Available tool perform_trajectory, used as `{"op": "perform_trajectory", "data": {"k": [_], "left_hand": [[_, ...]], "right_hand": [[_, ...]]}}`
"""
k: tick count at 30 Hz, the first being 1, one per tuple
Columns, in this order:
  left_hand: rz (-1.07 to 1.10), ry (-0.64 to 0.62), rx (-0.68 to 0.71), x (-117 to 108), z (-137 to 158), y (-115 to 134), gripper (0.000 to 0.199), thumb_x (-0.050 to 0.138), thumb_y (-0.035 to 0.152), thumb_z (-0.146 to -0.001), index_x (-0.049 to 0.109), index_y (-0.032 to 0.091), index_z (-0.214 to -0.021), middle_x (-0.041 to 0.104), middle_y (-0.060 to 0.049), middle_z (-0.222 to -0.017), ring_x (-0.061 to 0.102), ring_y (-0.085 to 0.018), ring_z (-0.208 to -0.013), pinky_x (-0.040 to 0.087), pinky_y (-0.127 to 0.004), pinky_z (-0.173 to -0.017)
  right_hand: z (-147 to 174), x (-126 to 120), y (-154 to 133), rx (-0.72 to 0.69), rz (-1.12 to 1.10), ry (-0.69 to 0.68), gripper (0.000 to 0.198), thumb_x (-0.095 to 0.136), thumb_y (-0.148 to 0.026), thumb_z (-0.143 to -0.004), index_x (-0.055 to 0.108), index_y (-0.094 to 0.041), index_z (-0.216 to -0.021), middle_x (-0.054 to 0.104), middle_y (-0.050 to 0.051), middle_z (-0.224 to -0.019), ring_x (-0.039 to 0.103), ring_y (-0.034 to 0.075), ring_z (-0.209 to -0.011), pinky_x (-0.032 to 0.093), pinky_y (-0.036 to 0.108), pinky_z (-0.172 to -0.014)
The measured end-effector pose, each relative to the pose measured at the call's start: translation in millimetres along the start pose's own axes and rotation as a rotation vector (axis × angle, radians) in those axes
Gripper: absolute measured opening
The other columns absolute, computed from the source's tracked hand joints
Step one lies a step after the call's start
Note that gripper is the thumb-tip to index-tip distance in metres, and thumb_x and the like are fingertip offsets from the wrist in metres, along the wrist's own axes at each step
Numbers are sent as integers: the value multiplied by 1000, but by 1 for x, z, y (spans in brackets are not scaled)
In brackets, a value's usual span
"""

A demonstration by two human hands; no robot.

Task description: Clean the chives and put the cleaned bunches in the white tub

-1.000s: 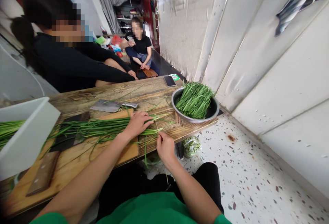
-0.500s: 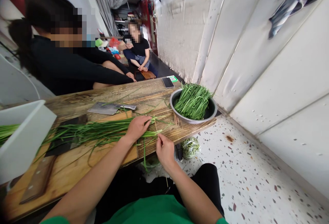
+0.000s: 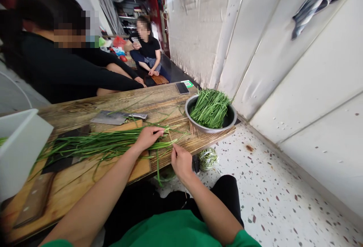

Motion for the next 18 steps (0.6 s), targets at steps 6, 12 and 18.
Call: {"op": "perform_trajectory", "data": {"k": [6, 12, 18], "left_hand": [[-6, -6, -23, 2, -2, -2, 25, 46, 30, -75, 68, 19, -70, 68, 0, -76, 59, -15, -72, 41, -24, -68], [-16, 4, -34, 1, -3, -2, 28, 45, 34, -75, 66, 18, -64, 68, -1, -73, 58, -15, -68, 40, -24, -68], [-22, 14, -39, 0, -3, -1, 32, 43, 35, -77, 65, 18, -62, 67, 0, -69, 58, -15, -65, 40, -24, -66]], "right_hand": [[-2, -1, 0, -15, 0, -27, 29, 41, -20, -81, 64, -17, -99, 68, 5, -92, 64, 16, -80, 49, 24, -76], [-3, -2, -2, -18, -3, -57, 29, 41, -19, -81, 64, -19, -99, 68, 5, -90, 64, 16, -79, 49, 24, -74], [-3, -3, -2, -38, -11, -59, 29, 41, -18, -81, 64, -18, -99, 68, 5, -90, 64, 16, -79, 48, 24, -75]]}}
Point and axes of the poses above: each hand's wrist, its own z-axis away from the middle knuckle, its own x-axis out of the palm, y = z × x, the point moved 3 cm from there along -z, towards the middle knuckle
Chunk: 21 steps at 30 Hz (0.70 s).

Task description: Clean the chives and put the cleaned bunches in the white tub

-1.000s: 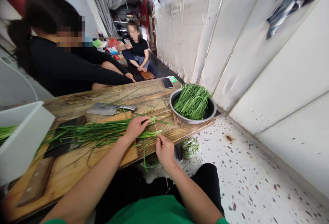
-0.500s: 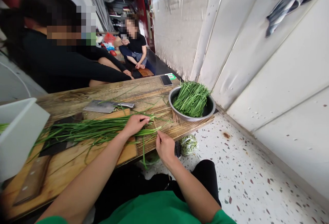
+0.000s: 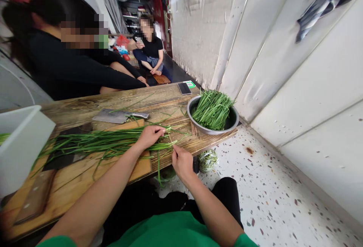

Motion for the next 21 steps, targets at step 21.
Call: {"op": "perform_trajectory", "data": {"k": [21], "left_hand": [[53, -21, 15, 1, 0, -3, 28, 45, 33, -75, 65, 18, -62, 68, 0, -77, 59, -15, -72, 41, -24, -72]], "right_hand": [[1, 2, 2, 21, 22, -13, 29, 42, -18, -81, 64, -19, -99, 68, 5, -91, 64, 16, -81, 48, 25, -76]]}}
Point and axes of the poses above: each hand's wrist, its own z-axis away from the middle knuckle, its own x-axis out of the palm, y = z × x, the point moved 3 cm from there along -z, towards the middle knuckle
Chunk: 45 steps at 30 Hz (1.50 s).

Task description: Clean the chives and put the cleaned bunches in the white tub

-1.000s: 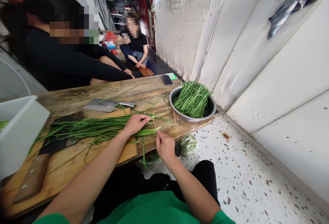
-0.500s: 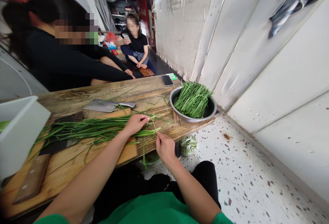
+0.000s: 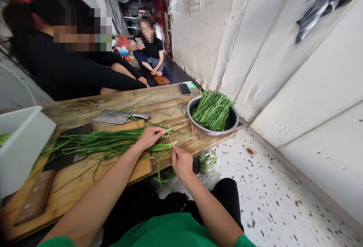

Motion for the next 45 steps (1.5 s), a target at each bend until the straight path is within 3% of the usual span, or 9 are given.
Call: {"op": "perform_trajectory", "data": {"k": [17, 20, 24, 29, 31, 36, 40, 45], "left_hand": [[70, -54, 52, -9, 7, 13, 29, 45, 32, -76, 64, 16, -60, 68, -1, -74, 59, -15, -71, 41, -23, -72], [104, -101, 76, -6, 10, 17, 28, 46, 32, -76, 66, 16, -64, 68, 0, -71, 60, -15, -69, 41, -22, -68], [145, -184, 104, 0, 14, 24, 25, 49, 33, -76, 69, 19, -80, 69, 0, -82, 61, -15, -74, 42, -22, -67], [106, -285, 204, -2, 16, 32, 25, 47, 31, -78, 69, 20, -83, 68, -1, -84, 60, -15, -75, 41, -22, -69], [49, -256, 248, -5, 16, 33, 26, 46, 31, -80, 69, 21, -84, 67, -2, -85, 59, -15, -79, 40, -24, -72], [-210, 45, 162, -19, 11, 22, 22, 47, 30, -80, 68, 22, -80, 66, -3, -82, 55, -18, -82, 35, -31, -78], [-374, -22, 161, -14, 11, 18, 13, 58, 33, -72, 67, 25, -76, 62, -2, -76, 52, -20, -82, 30, -34, -74], [-448, 5, 125, -10, 12, 23, 22, 55, 37, -75, 65, 25, -90, 58, -5, -87, 47, -21, -87, 29, -33, -73]], "right_hand": [[3, 3, -2, -10, -45, 75, 29, 39, -19, -82, 62, -17, -99, 67, 6, -93, 63, 17, -84, 48, 27, -78], [1, 3, -4, -15, -75, 98, 29, 38, -19, -83, 62, -17, -99, 67, 6, -93, 63, 16, -84, 48, 27, -77], [-4, 5, -5, -5, -91, 122, 29, 38, -20, -83, 63, -16, -97, 67, 7, -92, 63, 17, -82, 48, 27, -76], [-7, 6, -4, -10, -112, 131, 28, 39, -20, -82, 62, -14, -97, 67, 8, -92, 63, 17, -82, 48, 27, -76], [-6, 5, -3, 5, -113, 126, 28, 39, -20, -82, 63, -14, -96, 67, 7, -90, 63, 17, -80, 48, 27, -74], [2, -2, -2, 43, -95, 90, 27, 39, -20, -82, 63, -16, -95, 68, 6, -88, 64, 17, -77, 48, 27, -72], [7, -3, -1, 54, -81, 68, 27, 40, -20, -81, 63, -17, -95, 68, 6, -87, 64, 18, -77, 48, 27, -72], [7, -2, 0, 58, -76, 44, 27, 40, -19, -81, 63, -17, -94, 68, 6, -87, 64, 18, -76, 48, 27, -71]]}}
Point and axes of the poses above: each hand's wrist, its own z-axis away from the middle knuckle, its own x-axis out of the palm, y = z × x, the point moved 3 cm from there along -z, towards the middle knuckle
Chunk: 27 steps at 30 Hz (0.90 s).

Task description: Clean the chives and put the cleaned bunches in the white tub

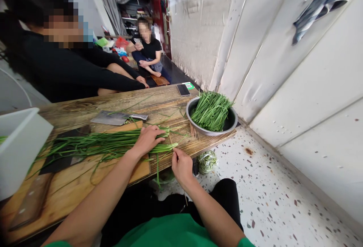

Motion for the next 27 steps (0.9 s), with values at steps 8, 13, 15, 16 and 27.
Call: {"op": "perform_trajectory", "data": {"k": [8, 13, 15, 16, 27], "left_hand": [[-3, -20, 11, 4, 2, -1, 20, 55, 36, -75, 65, 27, -90, 56, -4, -87, 44, -22, -88, 26, -36, -75], [-37, -61, 21, 7, 3, 0, 19, 59, 34, -71, 64, 26, -88, 55, -5, -92, 42, -24, -93, 27, -37, -76], [-45, -39, -11, 5, 3, 0, 21, 58, 32, -72, 61, 24, -91, 56, -6, -94, 42, -24, -94, 27, -37, -78], [-39, -25, -21, 4, 2, 0, 24, 58, 31, -72, 59, 23, -94, 56, -6, -96, 43, -24, -94, 28, -37, -78], [183, -13, -1, -9, 2, -13, 10, 56, 28, -70, 60, 20, -70, 58, -3, -85, 50, -20, -86, 34, -32, -75]], "right_hand": [[-2, 0, 1, -2, 13, -14, 27, 40, -19, -81, 63, -19, -94, 67, 4, -88, 64, 17, -76, 48, 26, -70], [-2, 0, 1, 7, 22, -28, 27, 40, -19, -80, 63, -19, -94, 68, 4, -86, 63, 17, -75, 47, 24, -70], [-1, 0, 1, 13, 19, -33, 27, 40, -20, -80, 63, -19, -94, 68, 4, -86, 63, 17, -76, 47, 25, -70], [-1, 0, 1, 15, 17, -34, 27, 40, -20, -80, 63, -19, -94, 68, 4, -86, 63, 17, -75, 47, 25, -70], [-2, 0, 2, 30, 21, -48, 27, 40, -19, -81, 63, -19, -94, 68, 4, -84, 63, 16, -73, 46, 23, -69]]}}
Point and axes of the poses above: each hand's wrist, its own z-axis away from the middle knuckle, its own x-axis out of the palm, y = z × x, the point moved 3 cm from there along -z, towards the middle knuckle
